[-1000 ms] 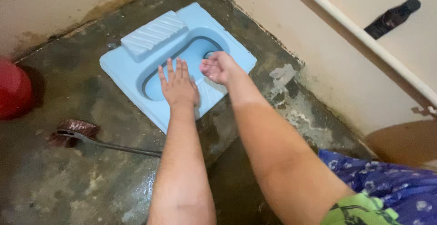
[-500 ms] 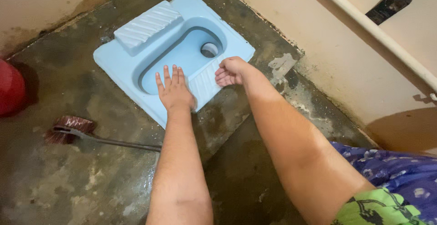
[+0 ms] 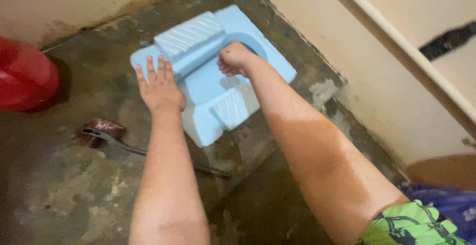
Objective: The person cleans a squat toilet using a long-handled brush and water from a pitcher.
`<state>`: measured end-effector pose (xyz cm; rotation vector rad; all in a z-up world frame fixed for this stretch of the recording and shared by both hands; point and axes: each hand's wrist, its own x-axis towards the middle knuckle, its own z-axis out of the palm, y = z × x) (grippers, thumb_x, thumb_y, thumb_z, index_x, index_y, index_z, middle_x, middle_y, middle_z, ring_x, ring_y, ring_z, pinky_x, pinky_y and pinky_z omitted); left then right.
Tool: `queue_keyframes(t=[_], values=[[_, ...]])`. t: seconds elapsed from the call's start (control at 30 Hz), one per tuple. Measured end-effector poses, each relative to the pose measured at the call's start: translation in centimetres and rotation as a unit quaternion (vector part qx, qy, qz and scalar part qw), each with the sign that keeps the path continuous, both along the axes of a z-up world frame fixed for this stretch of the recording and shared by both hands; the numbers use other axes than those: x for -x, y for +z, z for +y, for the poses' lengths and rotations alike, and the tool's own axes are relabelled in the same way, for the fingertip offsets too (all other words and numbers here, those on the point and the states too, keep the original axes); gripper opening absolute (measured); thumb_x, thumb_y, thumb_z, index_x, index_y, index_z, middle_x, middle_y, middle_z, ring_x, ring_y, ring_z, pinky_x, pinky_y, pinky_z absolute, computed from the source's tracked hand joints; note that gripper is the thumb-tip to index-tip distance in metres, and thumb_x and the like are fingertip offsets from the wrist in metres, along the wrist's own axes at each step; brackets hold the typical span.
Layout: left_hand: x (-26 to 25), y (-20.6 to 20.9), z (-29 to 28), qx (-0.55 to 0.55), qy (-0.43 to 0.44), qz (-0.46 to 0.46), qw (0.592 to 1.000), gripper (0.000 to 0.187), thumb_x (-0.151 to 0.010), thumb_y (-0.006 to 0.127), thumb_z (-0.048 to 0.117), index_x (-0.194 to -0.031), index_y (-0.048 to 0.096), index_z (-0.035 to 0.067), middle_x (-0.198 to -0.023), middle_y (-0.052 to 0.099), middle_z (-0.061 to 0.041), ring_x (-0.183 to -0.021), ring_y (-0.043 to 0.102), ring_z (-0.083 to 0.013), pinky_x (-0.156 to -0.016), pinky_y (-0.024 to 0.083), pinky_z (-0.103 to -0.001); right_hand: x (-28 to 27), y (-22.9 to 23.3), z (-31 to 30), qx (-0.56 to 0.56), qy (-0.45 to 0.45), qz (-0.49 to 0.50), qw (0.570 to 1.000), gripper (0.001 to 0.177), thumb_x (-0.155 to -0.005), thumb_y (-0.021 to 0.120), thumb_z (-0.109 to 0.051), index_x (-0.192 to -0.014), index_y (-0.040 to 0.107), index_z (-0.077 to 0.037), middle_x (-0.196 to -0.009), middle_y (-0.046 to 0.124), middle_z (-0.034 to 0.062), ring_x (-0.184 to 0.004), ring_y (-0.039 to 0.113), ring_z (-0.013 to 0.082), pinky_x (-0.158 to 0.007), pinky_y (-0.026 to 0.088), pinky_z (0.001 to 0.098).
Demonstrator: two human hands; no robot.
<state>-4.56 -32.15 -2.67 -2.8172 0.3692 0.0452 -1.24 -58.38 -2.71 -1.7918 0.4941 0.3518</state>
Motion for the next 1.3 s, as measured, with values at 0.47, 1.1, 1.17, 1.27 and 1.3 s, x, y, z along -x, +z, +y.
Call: queue_keyframes(t=[0.47, 1.1, 1.17, 1.27, 1.3], values=[[-6.5, 4.0, 24.2, -0.002, 0.117, -0.239, 0.964, 0.077, -0.092, 0.045, 0.033, -0.165, 0.028, 0.015, -0.173, 0.020, 0.002, -0.159, 0.007, -0.0219, -0.125, -0.009, -0.051, -16.6, 10.5, 36.9, 0.364, 0.238, -0.548, 0.714, 0.028, -0.092, 0.065, -0.014, -0.118, 0.066, -0.003, -0.123, 0.070, 0.0209, -0.121, 0.065, 0.0399, -0.107, 0.053, 0.0453], [-5.6, 3.2, 27.6, 0.009, 0.191, -0.126, 0.973, 0.075, -0.096, 0.040, 0.035, -0.164, 0.014, 0.019, -0.172, 0.009, 0.005, -0.157, 0.002, -0.0172, -0.123, -0.007, -0.046, -20.0, 18.6, 50.4, 0.182, 0.250, -0.264, 0.914, 0.025, -0.098, 0.045, -0.015, -0.115, 0.062, -0.009, -0.081, 0.076, 0.0234, -0.070, 0.082, 0.0364, -0.057, 0.067, 0.0451], [-5.6, 3.0, 27.9, 0.013, 0.192, -0.138, 0.972, 0.074, -0.095, 0.041, 0.034, -0.164, 0.015, 0.021, -0.171, 0.010, 0.007, -0.156, 0.003, -0.0160, -0.124, -0.007, -0.046, -20.0, 19.0, 50.0, 0.115, 0.260, -0.197, 0.938, 0.025, -0.105, 0.046, -0.030, -0.120, 0.057, -0.014, -0.077, 0.074, 0.0267, -0.069, 0.081, 0.0392, -0.055, 0.068, 0.0469], [-5.2, 2.6, 28.6, 0.031, 0.182, -0.162, 0.969, 0.075, -0.095, 0.044, 0.034, -0.164, 0.019, 0.020, -0.171, 0.014, 0.006, -0.157, 0.005, -0.0169, -0.125, -0.005, -0.046, -20.9, 18.2, 47.8, -0.092, 0.336, -0.111, 0.931, 0.024, -0.109, 0.044, -0.031, -0.124, 0.046, -0.012, -0.079, 0.071, 0.0250, -0.068, 0.076, 0.0364, -0.059, 0.069, 0.0476], [-5.1, 2.5, 28.8, 0.039, 0.177, -0.171, 0.969, 0.076, -0.095, 0.046, 0.035, -0.165, 0.020, 0.019, -0.172, 0.015, 0.005, -0.158, 0.006, -0.0176, -0.125, -0.005, -0.046, -21.0, 17.5, 46.8, -0.114, 0.359, -0.126, 0.918, 0.025, -0.109, 0.047, -0.032, -0.126, 0.046, -0.015, -0.082, 0.072, 0.0216, -0.070, 0.078, 0.0331, -0.060, 0.069, 0.0457]])
